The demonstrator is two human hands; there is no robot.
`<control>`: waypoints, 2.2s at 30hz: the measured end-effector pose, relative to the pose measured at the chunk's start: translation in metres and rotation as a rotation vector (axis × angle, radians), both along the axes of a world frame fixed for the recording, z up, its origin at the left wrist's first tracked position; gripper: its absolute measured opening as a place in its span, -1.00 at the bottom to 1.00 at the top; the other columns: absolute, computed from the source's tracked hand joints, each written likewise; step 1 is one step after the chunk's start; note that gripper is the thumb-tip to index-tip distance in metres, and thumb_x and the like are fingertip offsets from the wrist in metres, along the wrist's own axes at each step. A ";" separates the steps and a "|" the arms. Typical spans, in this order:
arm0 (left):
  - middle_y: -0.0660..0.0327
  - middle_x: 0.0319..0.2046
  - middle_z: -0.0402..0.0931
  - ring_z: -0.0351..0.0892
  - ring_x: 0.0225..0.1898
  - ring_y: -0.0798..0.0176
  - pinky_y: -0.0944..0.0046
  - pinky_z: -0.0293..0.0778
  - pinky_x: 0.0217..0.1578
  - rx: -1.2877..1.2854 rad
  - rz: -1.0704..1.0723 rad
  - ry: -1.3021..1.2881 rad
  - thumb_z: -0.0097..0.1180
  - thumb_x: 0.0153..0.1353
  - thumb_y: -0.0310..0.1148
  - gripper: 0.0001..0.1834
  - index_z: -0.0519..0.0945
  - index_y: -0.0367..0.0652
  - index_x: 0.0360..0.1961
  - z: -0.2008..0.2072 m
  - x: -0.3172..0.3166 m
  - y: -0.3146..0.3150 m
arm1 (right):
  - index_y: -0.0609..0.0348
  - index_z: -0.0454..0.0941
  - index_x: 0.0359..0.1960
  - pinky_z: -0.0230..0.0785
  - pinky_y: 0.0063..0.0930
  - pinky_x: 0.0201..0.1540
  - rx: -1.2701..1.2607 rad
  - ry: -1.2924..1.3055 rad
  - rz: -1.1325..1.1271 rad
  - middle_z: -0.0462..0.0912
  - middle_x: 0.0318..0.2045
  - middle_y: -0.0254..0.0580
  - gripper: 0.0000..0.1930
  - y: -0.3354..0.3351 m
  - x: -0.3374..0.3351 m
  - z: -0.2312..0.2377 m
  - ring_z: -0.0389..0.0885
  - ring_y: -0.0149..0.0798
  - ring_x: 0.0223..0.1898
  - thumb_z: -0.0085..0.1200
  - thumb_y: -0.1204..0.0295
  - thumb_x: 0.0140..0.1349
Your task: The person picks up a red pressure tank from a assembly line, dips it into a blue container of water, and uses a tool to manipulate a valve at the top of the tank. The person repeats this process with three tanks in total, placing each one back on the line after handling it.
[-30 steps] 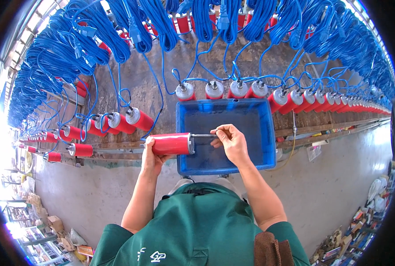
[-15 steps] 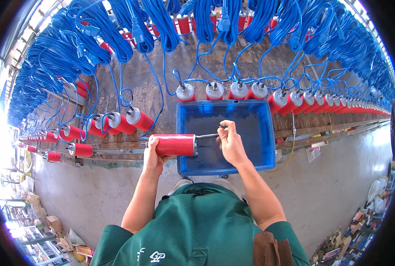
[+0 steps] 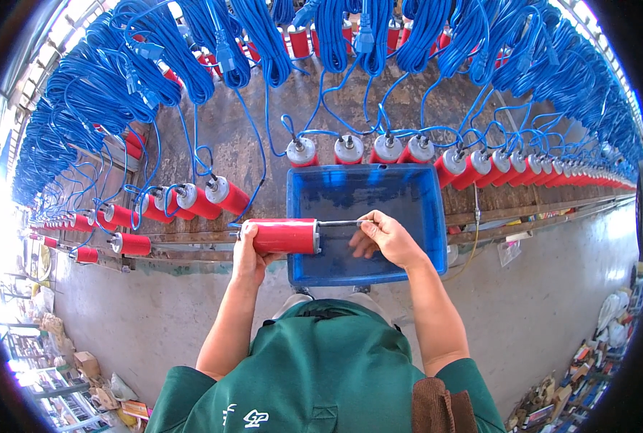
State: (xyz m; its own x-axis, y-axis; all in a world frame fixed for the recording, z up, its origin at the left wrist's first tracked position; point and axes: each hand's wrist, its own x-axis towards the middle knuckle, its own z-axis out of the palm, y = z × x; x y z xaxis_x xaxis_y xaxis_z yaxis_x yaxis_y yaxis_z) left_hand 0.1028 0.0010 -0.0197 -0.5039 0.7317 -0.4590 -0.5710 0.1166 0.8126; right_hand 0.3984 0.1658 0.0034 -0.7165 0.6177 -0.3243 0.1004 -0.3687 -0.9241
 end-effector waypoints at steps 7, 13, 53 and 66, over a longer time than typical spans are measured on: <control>0.00 0.06 0.65 0.76 0.02 -0.04 -0.12 0.80 -0.08 0.006 -0.022 -0.004 0.17 0.36 0.11 -0.40 0.42 -0.06 0.22 -0.006 -0.002 0.000 | 0.15 0.54 -0.30 0.37 -0.51 -0.52 -0.019 -0.164 -0.001 0.61 -0.57 -0.29 -0.50 0.001 0.000 -0.017 0.49 -0.42 -0.64 -0.12 -0.02 0.64; -0.03 0.04 0.66 0.77 0.01 -0.06 -0.11 0.80 -0.07 -0.012 0.002 0.017 0.16 0.36 0.13 -0.38 0.42 -0.11 0.22 -0.002 0.001 0.000 | 0.08 0.39 -0.48 0.30 -0.48 -0.57 0.009 -0.062 -0.115 0.38 -0.71 -0.36 -0.47 -0.011 -0.008 -0.017 0.37 -0.44 -0.69 -0.15 0.01 0.65; 0.07 0.10 0.68 0.73 0.07 0.03 0.02 0.73 0.02 0.014 0.015 -0.050 0.29 0.27 0.31 -0.20 0.51 -0.09 0.27 -0.063 -0.042 0.000 | 0.29 0.53 0.06 0.49 -0.25 -0.18 0.552 0.028 -0.083 0.69 -0.33 -0.05 -0.78 -0.003 -0.013 -0.019 0.65 -0.18 -0.31 0.06 0.45 0.48; -0.07 0.10 0.60 0.66 0.05 -0.18 -0.14 0.66 -0.02 -0.032 -0.013 0.098 0.07 0.32 0.38 -0.13 0.48 -0.22 0.28 -0.018 -0.027 0.001 | 0.28 0.56 0.05 0.52 -0.11 0.07 0.797 -0.032 -0.058 0.61 -0.12 -0.03 -0.53 -0.001 -0.018 -0.013 0.61 0.16 0.00 0.09 0.04 0.54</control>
